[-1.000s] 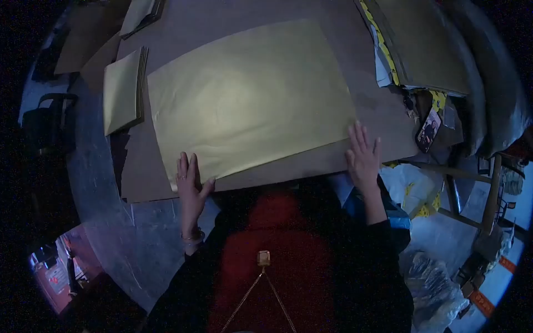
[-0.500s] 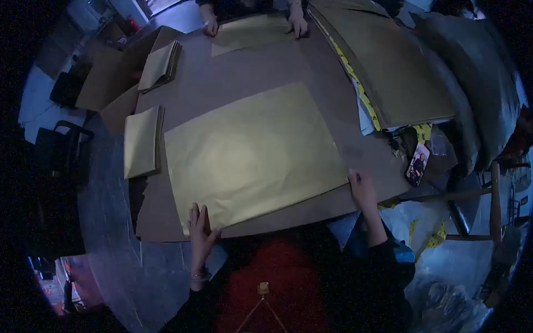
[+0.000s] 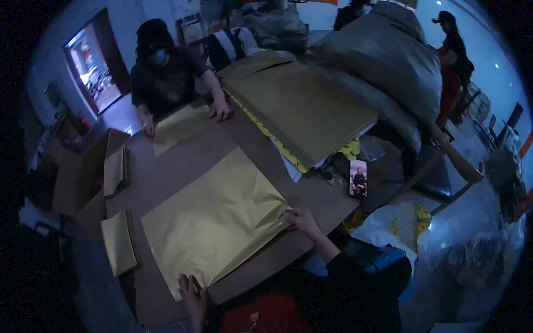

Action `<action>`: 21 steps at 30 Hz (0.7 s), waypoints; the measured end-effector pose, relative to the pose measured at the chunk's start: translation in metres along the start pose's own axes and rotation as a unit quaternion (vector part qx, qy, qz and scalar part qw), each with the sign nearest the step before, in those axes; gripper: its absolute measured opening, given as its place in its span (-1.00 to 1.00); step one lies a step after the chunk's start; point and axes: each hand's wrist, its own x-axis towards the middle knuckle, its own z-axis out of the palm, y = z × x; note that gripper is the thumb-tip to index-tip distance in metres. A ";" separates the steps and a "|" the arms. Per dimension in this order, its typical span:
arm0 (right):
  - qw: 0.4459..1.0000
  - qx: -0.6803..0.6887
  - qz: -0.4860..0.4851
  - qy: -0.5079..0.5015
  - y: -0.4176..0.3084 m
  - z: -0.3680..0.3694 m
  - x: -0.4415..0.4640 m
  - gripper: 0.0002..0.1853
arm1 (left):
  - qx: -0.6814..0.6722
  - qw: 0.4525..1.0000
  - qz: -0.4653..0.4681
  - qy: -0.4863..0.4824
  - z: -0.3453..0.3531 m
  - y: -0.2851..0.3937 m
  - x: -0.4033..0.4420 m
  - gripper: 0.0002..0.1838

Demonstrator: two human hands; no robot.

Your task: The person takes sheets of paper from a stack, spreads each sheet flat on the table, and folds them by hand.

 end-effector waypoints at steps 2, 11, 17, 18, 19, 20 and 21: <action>0.997 0.059 0.053 0.014 0.007 0.000 -0.005 -0.71 | 0.049 0.998 0.017 0.030 0.004 0.018 0.022 -0.28; 0.982 0.179 0.054 -0.022 -0.008 0.029 -0.066 -0.63 | 0.059 0.972 0.223 -0.039 0.024 0.115 0.094 -0.35; 0.982 0.175 -0.039 -0.060 0.040 -0.015 -0.054 -0.58 | -0.035 0.985 0.157 -0.067 0.043 0.072 0.081 -0.50; 0.989 0.090 -0.115 0.015 0.046 -0.020 -0.042 -0.54 | -0.057 0.979 0.175 -0.092 0.041 0.069 0.076 -0.50; 0.977 0.007 -0.194 0.086 0.053 -0.025 -0.030 -0.46 | -0.081 0.971 0.191 -0.116 0.038 0.064 0.069 -0.50; 0.965 -0.028 -0.238 0.104 0.070 -0.041 -0.015 -0.34 | -0.086 0.978 0.155 -0.108 0.033 0.060 0.061 -0.50; 0.949 -0.060 -0.286 0.121 0.082 -0.058 -0.001 -0.21 | -0.118 0.970 0.165 -0.135 0.029 0.057 0.056 -0.47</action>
